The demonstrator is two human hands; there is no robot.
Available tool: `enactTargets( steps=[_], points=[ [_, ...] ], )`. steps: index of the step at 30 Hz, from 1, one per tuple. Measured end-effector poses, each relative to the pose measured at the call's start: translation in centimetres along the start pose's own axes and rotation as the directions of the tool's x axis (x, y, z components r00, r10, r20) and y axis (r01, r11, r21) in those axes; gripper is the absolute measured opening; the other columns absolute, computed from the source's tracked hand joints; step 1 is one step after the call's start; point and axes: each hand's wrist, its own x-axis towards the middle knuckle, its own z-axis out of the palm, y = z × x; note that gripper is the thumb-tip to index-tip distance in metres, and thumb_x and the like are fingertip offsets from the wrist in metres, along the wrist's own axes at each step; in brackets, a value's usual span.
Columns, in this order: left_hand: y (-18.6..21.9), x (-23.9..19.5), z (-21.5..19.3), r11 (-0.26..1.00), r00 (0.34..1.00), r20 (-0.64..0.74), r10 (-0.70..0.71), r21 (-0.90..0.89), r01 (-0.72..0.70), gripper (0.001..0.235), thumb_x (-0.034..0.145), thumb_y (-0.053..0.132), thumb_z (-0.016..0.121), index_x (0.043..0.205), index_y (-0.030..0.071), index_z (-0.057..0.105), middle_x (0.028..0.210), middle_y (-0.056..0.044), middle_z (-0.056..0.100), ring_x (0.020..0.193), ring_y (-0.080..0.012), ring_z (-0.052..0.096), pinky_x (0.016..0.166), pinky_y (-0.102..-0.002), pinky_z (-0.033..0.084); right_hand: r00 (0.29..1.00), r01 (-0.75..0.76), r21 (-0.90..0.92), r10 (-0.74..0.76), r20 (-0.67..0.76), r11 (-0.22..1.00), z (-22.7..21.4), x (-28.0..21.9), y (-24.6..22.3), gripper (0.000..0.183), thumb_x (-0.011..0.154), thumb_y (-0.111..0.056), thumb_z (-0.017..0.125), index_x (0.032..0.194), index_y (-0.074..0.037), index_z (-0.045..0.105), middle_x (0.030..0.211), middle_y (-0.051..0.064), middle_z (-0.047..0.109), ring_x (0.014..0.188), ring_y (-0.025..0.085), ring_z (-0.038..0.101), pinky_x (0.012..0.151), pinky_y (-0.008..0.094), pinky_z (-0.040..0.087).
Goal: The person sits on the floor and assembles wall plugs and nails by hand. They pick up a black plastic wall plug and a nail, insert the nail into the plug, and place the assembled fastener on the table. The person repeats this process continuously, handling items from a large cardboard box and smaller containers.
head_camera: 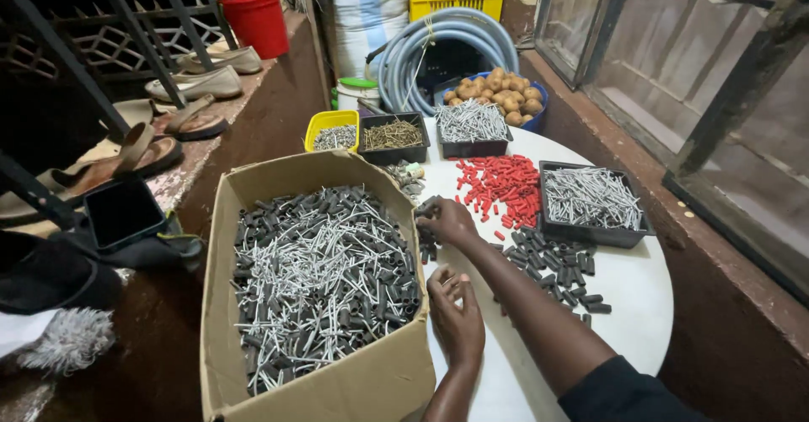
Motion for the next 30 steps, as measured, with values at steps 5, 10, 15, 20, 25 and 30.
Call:
enactTargets(
  steps=[5, 10, 15, 20, 25, 30],
  points=[
    [0.8, 0.0, -0.1, 0.999, 1.000, 0.026, -0.002, 0.032, 0.001, 0.032, 0.092, 0.029, 0.058, 0.122, 0.018, 0.056, 0.117, -0.010, 0.071, 0.100, -0.0234, 0.074, 0.085, -0.035, 0.057, 0.997, 0.070, -0.017, -0.071, -0.019, 0.997, -3.7, -0.2, 1.9, 0.044, 0.080, -0.042, 0.077, 0.115, -0.017, 0.069, 0.111, 0.007, 0.073, 0.092, 0.020, 0.070, 0.076, 0.033, 0.054],
    [0.4, -0.3, 0.4, 0.996, 0.997, 0.027, 0.072, 0.045, -0.073, 0.033, 0.093, 0.027, 0.059, 0.124, 0.018, 0.054, 0.117, -0.012, 0.069, 0.104, -0.0242, 0.070, 0.093, -0.035, 0.055, 0.993, -0.031, -0.122, 0.016, -0.118, 0.992, -10.2, -1.3, 5.3, 0.026, 0.089, -0.029, 0.075, 0.110, -0.016, 0.070, 0.096, 0.004, 0.077, 0.079, 0.014, 0.072, 0.069, 0.030, 0.056],
    [0.6, -0.4, 0.4, 0.987, 0.987, 0.020, 0.159, 0.031, -0.160, 0.032, 0.092, 0.021, 0.059, 0.123, 0.014, 0.054, 0.116, -0.012, 0.068, 0.102, -0.0239, 0.069, 0.091, -0.035, 0.056, 0.978, -0.122, -0.367, 0.047, -0.206, 0.922, -13.1, 0.0, 9.3, 0.012, 0.085, -0.014, 0.075, 0.094, -0.019, 0.079, 0.094, 0.003, 0.078, 0.085, 0.021, 0.072, 0.076, 0.038, 0.055],
    [0.1, -0.3, 0.6, 0.987, 0.987, 0.025, 0.160, 0.026, -0.161, 0.033, 0.091, 0.016, 0.059, 0.123, 0.015, 0.053, 0.116, -0.012, 0.069, 0.104, -0.0234, 0.069, 0.091, -0.034, 0.056, 0.986, 0.110, -0.358, -0.058, 0.153, 0.927, -13.0, -6.3, 5.2, 0.013, 0.080, -0.019, 0.079, 0.092, -0.014, 0.080, 0.095, 0.004, 0.079, 0.080, 0.018, 0.073, 0.072, 0.032, 0.054],
    [0.4, -0.2, 0.5, 0.976, 0.975, 0.052, 0.218, 0.005, -0.218, 0.033, 0.089, 0.012, 0.058, 0.122, 0.012, 0.053, 0.113, -0.013, 0.067, 0.102, -0.0244, 0.069, 0.091, -0.034, 0.055, 0.954, 0.125, -0.390, -0.002, 0.301, 0.912, -12.9, -13.9, 3.9, 0.008, 0.078, -0.025, 0.081, 0.081, -0.018, 0.078, 0.080, -0.002, 0.081, 0.070, 0.012, 0.071, 0.063, 0.027, 0.048],
    [0.6, -0.4, 0.5, 0.961, 0.960, 0.128, 0.248, 0.089, -0.260, 0.036, 0.086, 0.006, 0.060, 0.121, 0.007, 0.053, 0.105, -0.015, 0.061, 0.100, -0.0333, 0.068, 0.087, -0.036, 0.060, 0.984, -0.018, -0.500, 0.105, 0.147, 0.866, -11.8, -16.7, 5.9, 0.029, 0.070, -0.044, 0.082, 0.090, -0.023, 0.082, 0.093, 0.006, 0.078, 0.100, 0.034, 0.071, 0.089, 0.048, 0.055]
  ],
)
